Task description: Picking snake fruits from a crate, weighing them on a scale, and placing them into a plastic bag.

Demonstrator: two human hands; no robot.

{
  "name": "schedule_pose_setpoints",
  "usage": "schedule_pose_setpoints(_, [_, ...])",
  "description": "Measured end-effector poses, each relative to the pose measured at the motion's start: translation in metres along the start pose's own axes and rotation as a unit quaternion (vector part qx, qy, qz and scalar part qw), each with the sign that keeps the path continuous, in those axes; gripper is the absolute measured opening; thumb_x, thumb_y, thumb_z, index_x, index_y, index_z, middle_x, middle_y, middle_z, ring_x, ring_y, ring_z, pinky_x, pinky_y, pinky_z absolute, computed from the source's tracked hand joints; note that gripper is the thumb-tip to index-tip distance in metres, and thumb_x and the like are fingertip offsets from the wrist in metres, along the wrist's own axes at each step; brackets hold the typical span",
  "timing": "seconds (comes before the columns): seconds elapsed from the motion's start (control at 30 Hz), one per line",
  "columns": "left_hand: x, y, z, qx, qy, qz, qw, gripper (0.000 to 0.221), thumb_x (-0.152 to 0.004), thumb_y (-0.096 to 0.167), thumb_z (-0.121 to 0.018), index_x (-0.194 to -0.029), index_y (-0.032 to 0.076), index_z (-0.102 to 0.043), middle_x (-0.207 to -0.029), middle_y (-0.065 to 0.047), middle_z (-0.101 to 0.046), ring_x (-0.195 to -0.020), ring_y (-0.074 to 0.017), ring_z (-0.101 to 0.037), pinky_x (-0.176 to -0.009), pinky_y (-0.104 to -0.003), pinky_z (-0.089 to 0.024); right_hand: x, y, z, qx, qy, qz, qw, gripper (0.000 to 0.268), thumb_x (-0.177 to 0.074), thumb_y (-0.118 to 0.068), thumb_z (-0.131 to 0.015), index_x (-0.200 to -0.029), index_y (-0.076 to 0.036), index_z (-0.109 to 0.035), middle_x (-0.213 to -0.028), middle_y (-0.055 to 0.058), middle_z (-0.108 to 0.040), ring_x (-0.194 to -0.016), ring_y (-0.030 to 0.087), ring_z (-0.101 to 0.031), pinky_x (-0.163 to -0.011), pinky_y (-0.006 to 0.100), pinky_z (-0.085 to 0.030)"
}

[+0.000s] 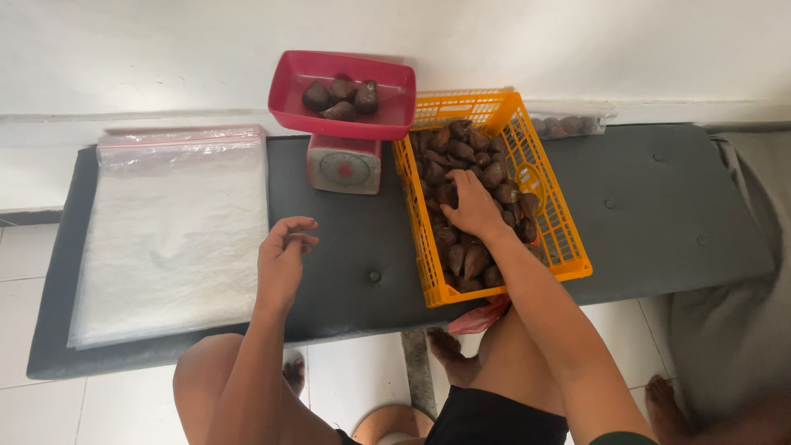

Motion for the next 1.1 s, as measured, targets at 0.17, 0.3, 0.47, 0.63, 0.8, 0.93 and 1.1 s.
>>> schedule_pose_setpoints(0.17, [0.001,-0.001,-0.003,-0.004,-0.001,-0.006,1.000,0.033,-0.098,-0.008,-0.043,-0.112,0.007,-0.070,-0.110,-0.012,-0.071,-0.095,-0.0197,-0.067,-0.088,-0.034,-0.055,0.013,-0.012,0.023,-0.084,0.066,-0.001,0.994,0.051,-0.088,-0.017,-0.072,-0.134,-0.006,-0.054,-0.125,0.018,-0.048,-0.117,0.043,-0.060,-0.095,0.053,-0.057])
schedule_pose_setpoints(0.3, [-0.001,-0.011,-0.008,-0.012,-0.017,-0.024,0.999,0.029,-0.097,-0.006,-0.047,-0.108,0.007,-0.071,-0.106,-0.013,-0.072,-0.092,-0.0207,-0.069,-0.088,-0.037,-0.056,0.034,-0.008,0.040,-0.186,0.163,0.006,0.969,0.039,-0.095,-0.018,-0.072,-0.130,-0.005,-0.060,-0.109,0.017,-0.054,-0.096,0.035,-0.064,-0.082,0.048,-0.057])
schedule_pose_setpoints(0.47, [0.005,-0.007,-0.020,-0.062,-0.046,-0.035,0.996,0.028,-0.098,-0.003,-0.051,-0.108,0.012,-0.073,-0.106,-0.009,-0.076,-0.091,-0.0201,-0.073,-0.086,-0.037,-0.057,0.043,0.003,0.038,-0.362,0.162,-0.043,0.917,0.029,-0.107,-0.020,-0.048,-0.125,-0.008,-0.068,-0.087,0.014,-0.070,-0.084,0.024,-0.070,-0.082,0.042,-0.057])
schedule_pose_setpoints(0.63, [0.007,-0.016,-0.030,-0.086,-0.075,-0.059,0.992,0.026,-0.098,-0.002,-0.053,-0.108,0.011,-0.073,-0.103,-0.009,-0.076,-0.091,-0.0201,-0.073,-0.085,-0.037,-0.057,0.018,0.063,0.001,-0.560,0.099,-0.116,0.814,0.044,-0.104,-0.031,-0.040,-0.125,-0.005,-0.069,-0.087,0.026,-0.072,-0.064,0.032,-0.072,-0.059,0.036,-0.058])
schedule_pose_setpoints(0.8, [0.016,-0.009,-0.046,-0.164,-0.071,-0.241,0.954,0.021,-0.094,-0.002,-0.063,-0.109,0.010,-0.071,-0.098,-0.012,-0.074,-0.092,-0.0304,-0.074,-0.081,-0.040,-0.061,0.030,0.040,-0.006,-0.646,0.008,-0.095,0.758,0.052,-0.106,-0.036,-0.036,-0.122,-0.002,-0.072,-0.088,0.024,-0.076,-0.067,0.033,-0.074,-0.063,0.040,-0.058])
schedule_pose_setpoints(0.93, [0.038,0.010,-0.067,-0.146,-0.082,-0.295,0.941,0.019,-0.096,0.007,-0.066,-0.114,0.010,-0.070,-0.101,-0.008,-0.072,-0.094,-0.0280,-0.074,-0.081,-0.040,-0.060,0.050,-0.005,-0.025,-0.662,-0.056,-0.050,0.746,0.053,-0.106,-0.036,-0.036,-0.130,0.000,-0.066,-0.087,0.025,-0.076,-0.068,0.032,-0.075,-0.064,0.040,-0.059])
schedule_pose_setpoints(1.1, [0.065,0.038,-0.094,-0.074,-0.128,-0.379,0.913,0.054,-0.093,0.026,-0.078,-0.137,0.003,-0.057,-0.133,-0.016,-0.057,-0.124,-0.0348,-0.059,-0.096,-0.041,-0.056,0.076,-0.062,-0.035,-0.646,-0.162,0.037,0.745,0.039,-0.107,-0.025,-0.046,-0.125,0.005,-0.062,-0.082,0.026,-0.076,-0.065,0.032,-0.075,-0.060,0.037,-0.056])
Point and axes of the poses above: each hand's wrist, its own x-axis away from the middle knuckle, its own z-axis out of the back of the hand, y = z × x, the point moved 6 cm from there along -x, towards the middle knuckle
